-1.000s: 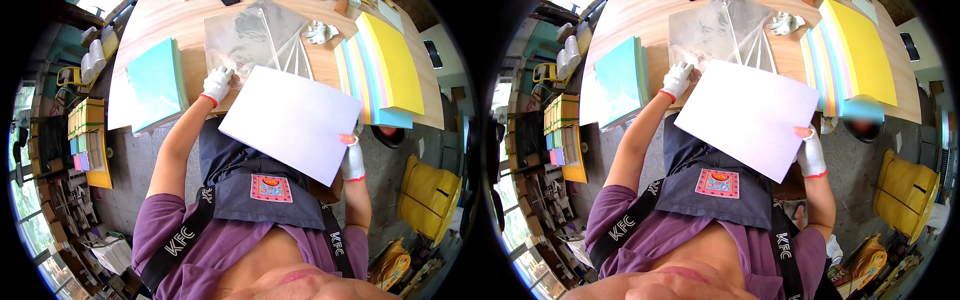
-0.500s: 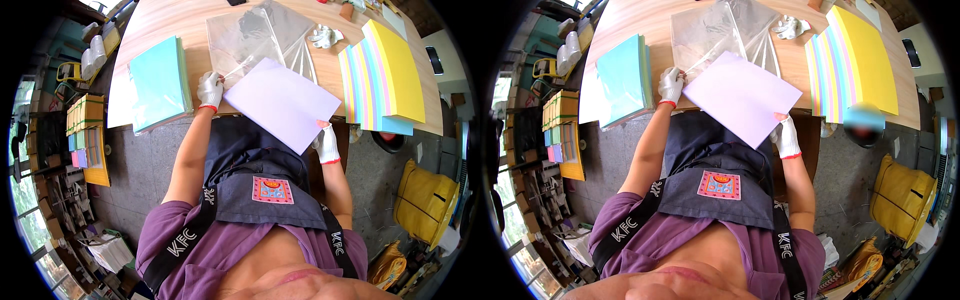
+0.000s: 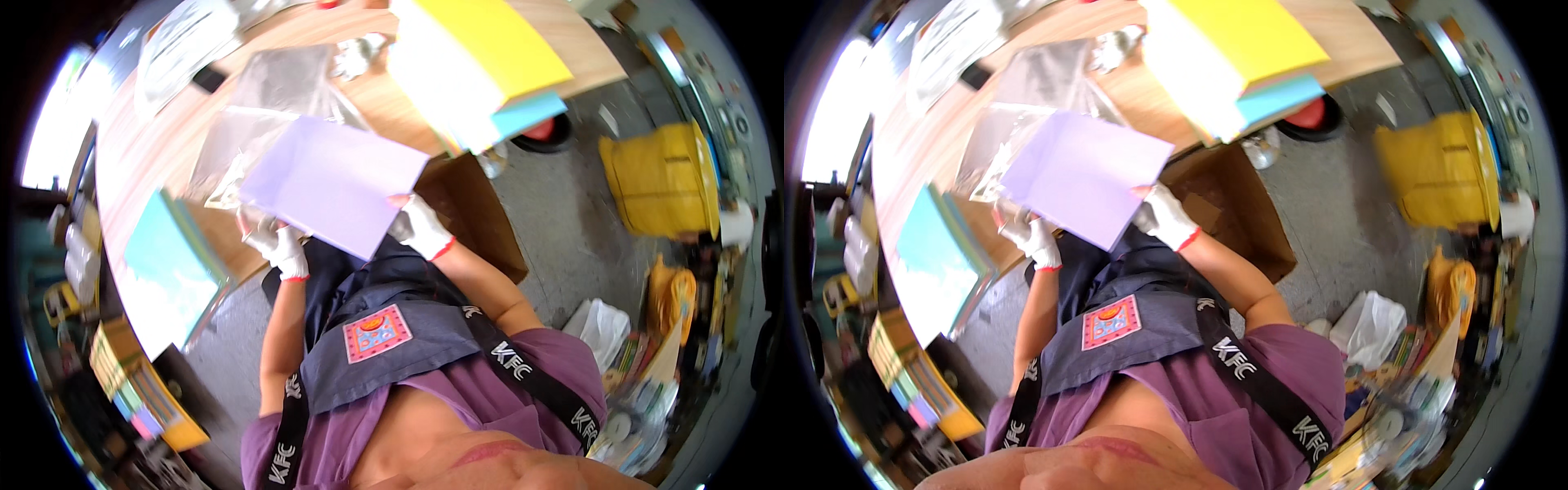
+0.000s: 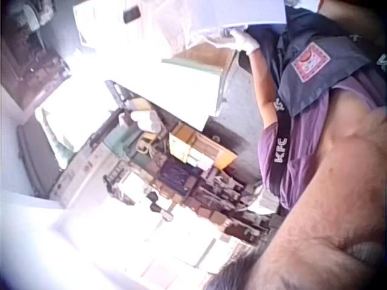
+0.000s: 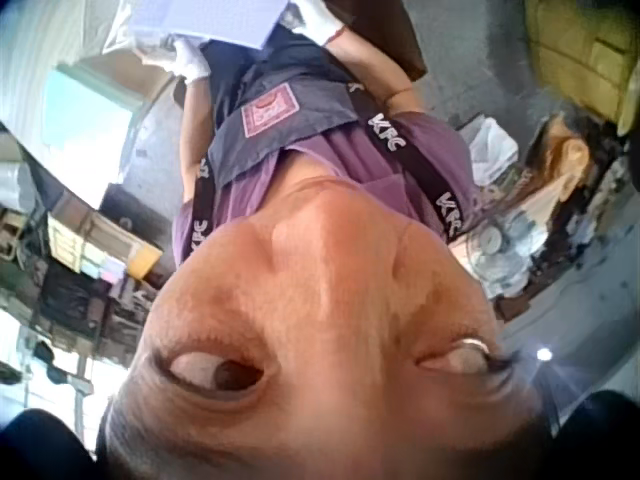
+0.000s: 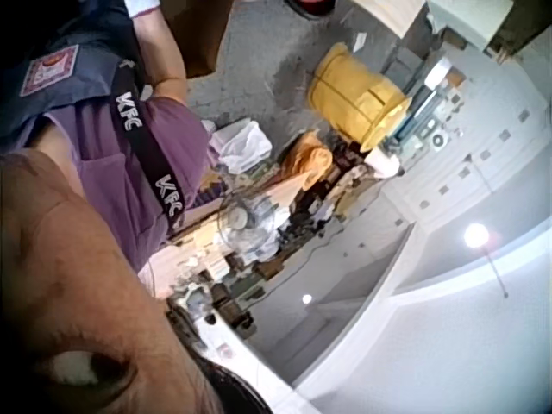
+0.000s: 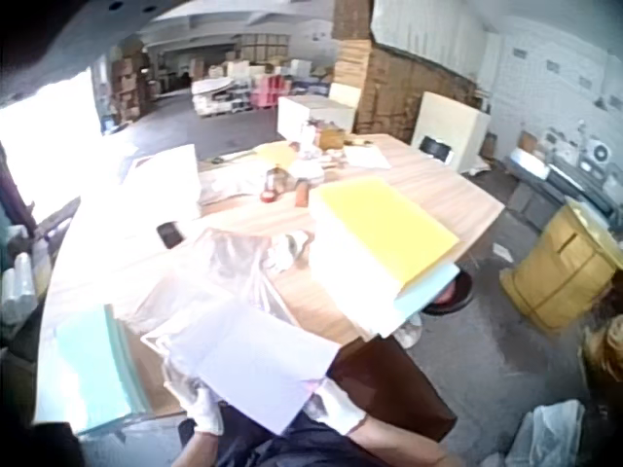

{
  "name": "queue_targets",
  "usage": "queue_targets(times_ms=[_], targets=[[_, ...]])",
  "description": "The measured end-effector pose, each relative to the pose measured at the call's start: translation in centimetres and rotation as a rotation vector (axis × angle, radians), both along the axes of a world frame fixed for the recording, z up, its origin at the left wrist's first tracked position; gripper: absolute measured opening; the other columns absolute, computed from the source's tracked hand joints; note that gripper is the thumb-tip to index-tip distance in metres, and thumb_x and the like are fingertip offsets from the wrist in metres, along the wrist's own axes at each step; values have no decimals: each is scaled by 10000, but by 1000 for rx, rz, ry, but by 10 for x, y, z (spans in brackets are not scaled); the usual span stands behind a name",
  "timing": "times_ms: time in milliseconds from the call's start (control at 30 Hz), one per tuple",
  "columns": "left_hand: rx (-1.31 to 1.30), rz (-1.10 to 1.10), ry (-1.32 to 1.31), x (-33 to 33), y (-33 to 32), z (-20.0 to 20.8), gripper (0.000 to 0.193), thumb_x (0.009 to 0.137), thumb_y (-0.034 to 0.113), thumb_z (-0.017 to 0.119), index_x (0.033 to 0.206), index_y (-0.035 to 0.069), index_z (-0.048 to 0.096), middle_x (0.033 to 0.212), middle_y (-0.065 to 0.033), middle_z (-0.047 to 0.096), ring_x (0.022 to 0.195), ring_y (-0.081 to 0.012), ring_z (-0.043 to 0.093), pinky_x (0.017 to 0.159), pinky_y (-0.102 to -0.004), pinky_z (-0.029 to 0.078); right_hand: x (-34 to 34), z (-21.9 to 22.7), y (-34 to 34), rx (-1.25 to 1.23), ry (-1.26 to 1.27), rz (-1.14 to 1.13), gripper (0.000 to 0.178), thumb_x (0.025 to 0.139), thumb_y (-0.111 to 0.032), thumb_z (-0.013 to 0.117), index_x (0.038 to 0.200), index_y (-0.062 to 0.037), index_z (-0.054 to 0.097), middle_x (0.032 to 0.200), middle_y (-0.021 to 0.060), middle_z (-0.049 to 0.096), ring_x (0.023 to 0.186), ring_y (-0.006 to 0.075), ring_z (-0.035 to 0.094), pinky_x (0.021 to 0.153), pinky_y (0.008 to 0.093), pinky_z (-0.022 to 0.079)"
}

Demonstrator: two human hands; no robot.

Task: The person places sheets of colored paper into clear plastic bags. They pick up a sheet, insert it into a bag, and then place the bag on a stack. The person handles multiple colors including blue, purple, yellow, and pink.

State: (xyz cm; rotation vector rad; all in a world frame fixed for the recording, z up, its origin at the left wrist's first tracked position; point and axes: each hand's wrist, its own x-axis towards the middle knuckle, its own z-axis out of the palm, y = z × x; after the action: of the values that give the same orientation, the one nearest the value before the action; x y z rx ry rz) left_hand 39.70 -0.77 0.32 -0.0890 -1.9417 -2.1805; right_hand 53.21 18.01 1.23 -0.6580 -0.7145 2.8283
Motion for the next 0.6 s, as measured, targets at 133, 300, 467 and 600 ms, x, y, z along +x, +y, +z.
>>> queue_targets(times_ms=[133, 300, 467, 600], targets=[[551, -200, -416, 8, 32, -45, 550, 886, 149, 649, 1364, 49, 396, 1199, -145, 575, 996, -245, 616, 788, -374, 540, 6, -1, -7, -26, 57, 15, 386, 829, -96, 627, 1197, -19, 538, 1046, 61, 638, 896, 142, 639, 695, 267, 536], [-680, -648, -67, -2, 32, -68, 466, 891, 168, 648, 1305, 42, 476, 1164, -133, 601, 996, -238, 618, 804, -362, 537, 1, 2, -16, 245, -19, -11, 287, 827, -103, 624, 1097, -10, 589, 935, 60, 643, 781, 118, 629, 534, 231, 494], [-928, -542, 96, 40, 15, -69, 392, 896, 186, 648, 1246, 34, 555, 1130, -120, 628, 995, -231, 620, 820, -349, 534, 4, -34, -19, 236, -137, 105, 326, 836, -109, 670, 1137, -36, 570, 836, 75, 637, 668, 128, 616, 579, 264, 512], [162, -697, -358, 83, -19, -139, 307, 957, 190, 585, 1207, 12, 584, 1119, -92, 618, 993, -205, 586, 856, -339, 504, 18, -12, -44, 253, -112, 154, 278, 859, -187, 678, 1081, -57, 570, 739, 64, 623, 479, 134, 567, 402, 262, 443]])
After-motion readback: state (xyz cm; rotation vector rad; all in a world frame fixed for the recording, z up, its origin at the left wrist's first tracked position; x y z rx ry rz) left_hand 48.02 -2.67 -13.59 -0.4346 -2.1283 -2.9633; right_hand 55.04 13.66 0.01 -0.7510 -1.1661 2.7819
